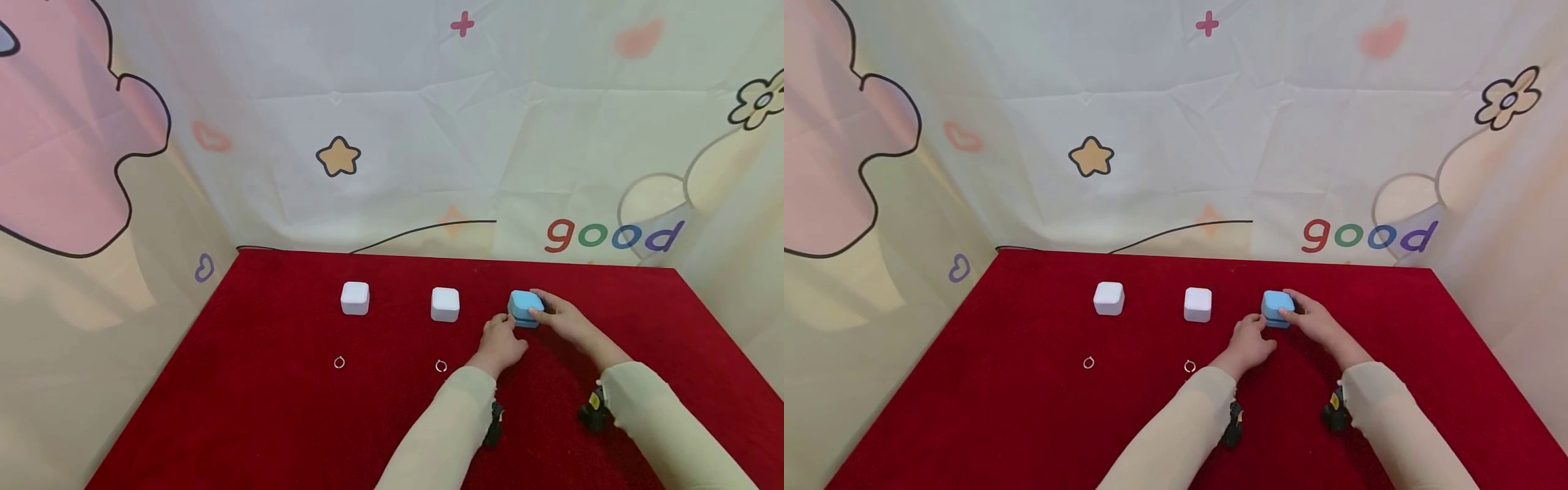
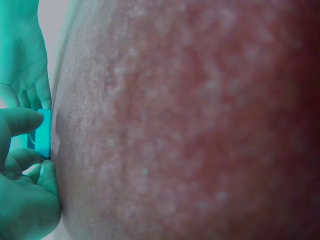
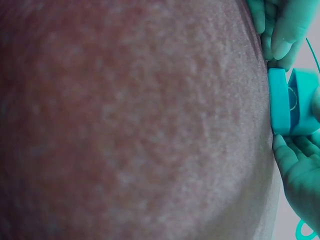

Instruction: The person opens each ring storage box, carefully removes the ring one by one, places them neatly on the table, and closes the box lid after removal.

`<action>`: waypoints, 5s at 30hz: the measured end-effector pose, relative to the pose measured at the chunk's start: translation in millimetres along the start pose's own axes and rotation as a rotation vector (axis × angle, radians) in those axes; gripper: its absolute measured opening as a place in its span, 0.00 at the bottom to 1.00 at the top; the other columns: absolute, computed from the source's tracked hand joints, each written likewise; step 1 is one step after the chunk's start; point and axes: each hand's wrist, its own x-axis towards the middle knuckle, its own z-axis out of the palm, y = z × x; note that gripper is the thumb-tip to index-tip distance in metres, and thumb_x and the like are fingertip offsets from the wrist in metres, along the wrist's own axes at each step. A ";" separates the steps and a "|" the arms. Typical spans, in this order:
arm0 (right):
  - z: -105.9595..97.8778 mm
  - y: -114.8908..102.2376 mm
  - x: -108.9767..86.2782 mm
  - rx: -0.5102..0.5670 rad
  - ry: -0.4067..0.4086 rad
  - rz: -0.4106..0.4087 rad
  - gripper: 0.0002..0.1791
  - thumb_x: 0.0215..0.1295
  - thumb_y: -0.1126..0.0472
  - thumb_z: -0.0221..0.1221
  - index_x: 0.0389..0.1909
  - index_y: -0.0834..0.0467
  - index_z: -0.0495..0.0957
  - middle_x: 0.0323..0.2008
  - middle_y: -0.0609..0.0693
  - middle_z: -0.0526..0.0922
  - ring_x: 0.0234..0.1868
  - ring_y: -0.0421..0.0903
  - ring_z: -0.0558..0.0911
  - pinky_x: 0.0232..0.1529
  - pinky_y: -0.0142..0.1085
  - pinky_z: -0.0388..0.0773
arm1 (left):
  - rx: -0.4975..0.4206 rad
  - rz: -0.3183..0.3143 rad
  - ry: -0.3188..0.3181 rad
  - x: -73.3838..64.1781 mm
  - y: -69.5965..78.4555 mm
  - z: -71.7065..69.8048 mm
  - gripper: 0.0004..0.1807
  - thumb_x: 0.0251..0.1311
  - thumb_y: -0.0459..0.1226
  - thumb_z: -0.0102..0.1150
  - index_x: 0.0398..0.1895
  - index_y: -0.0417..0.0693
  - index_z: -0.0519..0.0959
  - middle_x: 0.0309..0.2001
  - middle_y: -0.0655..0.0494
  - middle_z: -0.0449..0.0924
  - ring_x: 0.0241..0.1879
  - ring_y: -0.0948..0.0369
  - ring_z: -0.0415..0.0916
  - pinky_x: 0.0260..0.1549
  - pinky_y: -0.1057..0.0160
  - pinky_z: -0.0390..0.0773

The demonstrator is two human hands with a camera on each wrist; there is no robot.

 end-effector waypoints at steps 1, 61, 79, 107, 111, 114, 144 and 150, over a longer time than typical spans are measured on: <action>0.0 0.1 0.2 0.001 -0.002 -0.002 0.38 0.80 0.55 0.50 0.78 0.71 0.47 0.74 0.78 0.55 0.73 0.75 0.59 0.72 0.69 0.62 | -0.001 -0.002 -0.001 0.0 -0.2 0.3 0.29 0.70 0.40 0.59 0.74 0.46 0.70 0.75 0.57 0.66 0.73 0.58 0.62 0.70 0.62 0.71; -9.6 -4.7 10.1 0.172 -0.112 0.024 0.36 0.85 0.51 0.36 0.78 0.73 0.43 0.70 0.76 0.56 0.69 0.69 0.63 0.74 0.60 0.65 | -0.095 -0.020 -0.013 -0.6 -0.8 -1.7 0.28 0.74 0.36 0.49 0.76 0.48 0.67 0.76 0.59 0.65 0.76 0.58 0.60 0.71 0.62 0.69; -15.5 -10.4 11.3 0.187 -0.166 0.054 0.36 0.85 0.49 0.34 0.79 0.72 0.42 0.71 0.76 0.56 0.71 0.71 0.62 0.76 0.61 0.62 | -0.084 -0.006 -0.013 -1.6 -1.7 -0.7 0.28 0.73 0.37 0.51 0.76 0.47 0.67 0.75 0.58 0.65 0.74 0.57 0.61 0.70 0.62 0.70; -24.4 -15.9 20.5 0.185 -0.222 0.084 0.41 0.84 0.44 0.29 0.78 0.76 0.38 0.75 0.79 0.51 0.76 0.76 0.55 0.77 0.61 0.57 | -0.102 -0.031 0.005 -6.0 2.0 -2.2 0.28 0.72 0.37 0.53 0.75 0.46 0.69 0.75 0.59 0.67 0.74 0.58 0.62 0.69 0.63 0.71; -26.0 -14.8 23.5 0.192 -0.239 0.087 0.42 0.84 0.44 0.28 0.77 0.77 0.38 0.75 0.79 0.49 0.76 0.77 0.54 0.78 0.62 0.56 | -0.098 -0.027 0.000 -4.2 0.1 -1.2 0.28 0.72 0.37 0.52 0.75 0.46 0.69 0.75 0.59 0.66 0.74 0.58 0.61 0.69 0.63 0.71; -26.2 -15.8 24.6 0.194 -0.244 0.091 0.42 0.84 0.44 0.28 0.77 0.77 0.37 0.76 0.79 0.48 0.76 0.77 0.53 0.78 0.62 0.55 | -0.094 -0.023 -0.001 -1.9 -1.5 0.5 0.28 0.72 0.37 0.52 0.75 0.46 0.68 0.75 0.59 0.66 0.75 0.58 0.61 0.70 0.63 0.70; -19.0 -12.3 16.4 0.345 -0.118 0.172 0.44 0.83 0.40 0.25 0.79 0.73 0.34 0.78 0.78 0.45 0.79 0.74 0.51 0.79 0.60 0.54 | -0.068 -0.006 0.007 3.4 -4.1 5.9 0.28 0.74 0.36 0.49 0.76 0.47 0.67 0.75 0.59 0.66 0.75 0.58 0.61 0.70 0.65 0.69; -16.7 -12.9 7.6 0.344 -0.068 0.150 0.41 0.84 0.43 0.24 0.79 0.74 0.36 0.76 0.79 0.49 0.77 0.74 0.56 0.76 0.60 0.58 | -0.070 0.000 0.007 2.1 -4.7 3.6 0.28 0.73 0.35 0.49 0.76 0.46 0.68 0.75 0.58 0.67 0.75 0.57 0.61 0.70 0.65 0.69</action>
